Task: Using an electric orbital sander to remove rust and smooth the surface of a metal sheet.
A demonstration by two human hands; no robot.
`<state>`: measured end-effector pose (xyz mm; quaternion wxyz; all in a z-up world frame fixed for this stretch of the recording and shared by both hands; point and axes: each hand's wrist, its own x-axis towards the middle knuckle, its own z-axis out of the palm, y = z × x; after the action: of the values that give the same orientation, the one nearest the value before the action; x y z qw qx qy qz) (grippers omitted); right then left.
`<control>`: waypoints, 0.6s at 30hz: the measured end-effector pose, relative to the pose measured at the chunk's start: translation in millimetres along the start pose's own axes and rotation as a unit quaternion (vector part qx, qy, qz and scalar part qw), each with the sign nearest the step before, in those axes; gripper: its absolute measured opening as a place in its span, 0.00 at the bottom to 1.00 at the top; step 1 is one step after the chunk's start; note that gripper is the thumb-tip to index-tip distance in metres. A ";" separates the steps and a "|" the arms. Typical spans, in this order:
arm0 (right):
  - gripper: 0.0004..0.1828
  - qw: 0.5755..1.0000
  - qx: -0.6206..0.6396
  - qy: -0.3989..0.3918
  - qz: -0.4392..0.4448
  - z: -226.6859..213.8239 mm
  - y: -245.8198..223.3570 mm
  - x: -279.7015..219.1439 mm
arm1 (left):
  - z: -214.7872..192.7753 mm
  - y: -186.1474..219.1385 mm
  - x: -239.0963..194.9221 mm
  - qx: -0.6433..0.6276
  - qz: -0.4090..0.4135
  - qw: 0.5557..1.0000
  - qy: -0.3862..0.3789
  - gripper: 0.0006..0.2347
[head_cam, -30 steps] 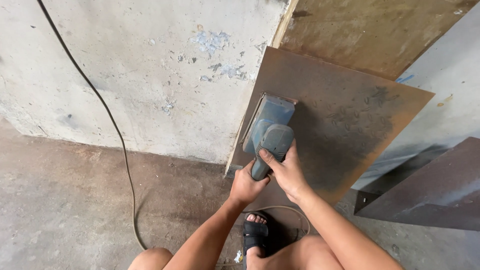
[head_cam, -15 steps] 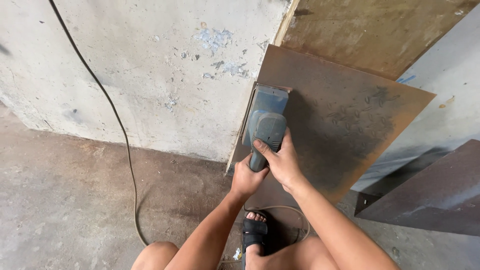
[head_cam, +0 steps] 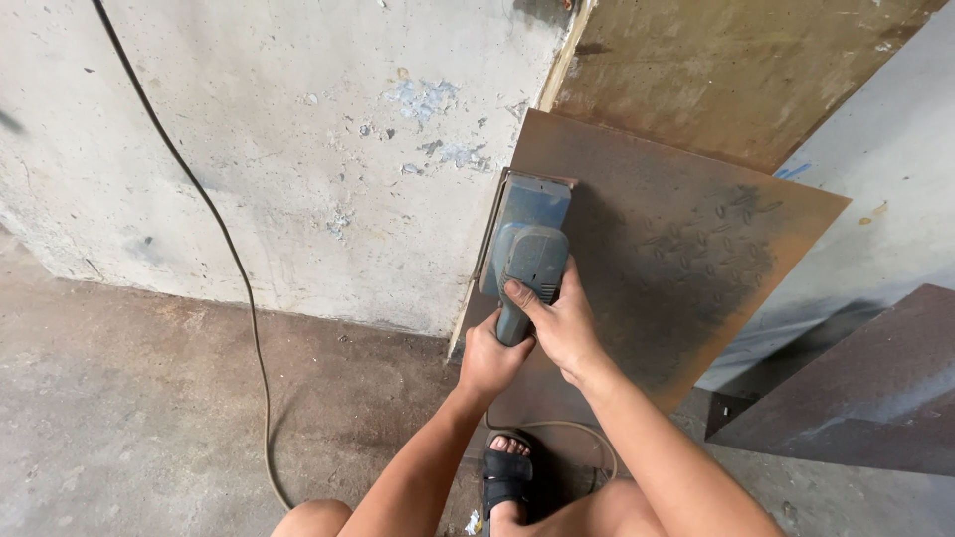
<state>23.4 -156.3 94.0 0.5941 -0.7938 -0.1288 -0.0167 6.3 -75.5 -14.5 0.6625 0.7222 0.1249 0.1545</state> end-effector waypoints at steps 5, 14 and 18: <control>0.44 1.000 0.018 -0.006 0.010 -7.6 -1.8 2.9 | 4.3 2.5 1.8 0.002 0.005 1.000 -0.002 0.11; 0.44 1.000 0.002 -0.010 0.018 -11.2 -20.1 2.9 | 8.7 2.1 9.3 -0.002 0.010 1.000 -0.002 0.09; 0.45 0.999 -0.042 -0.007 0.014 -13.7 -25.7 3.6 | 9.5 0.6 14.2 0.004 0.009 1.000 0.000 0.10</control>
<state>22.8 -161.9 122.8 0.5591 -0.8202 -0.1213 -0.0081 23.0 -78.8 -13.8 0.6584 0.7257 0.1190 0.1603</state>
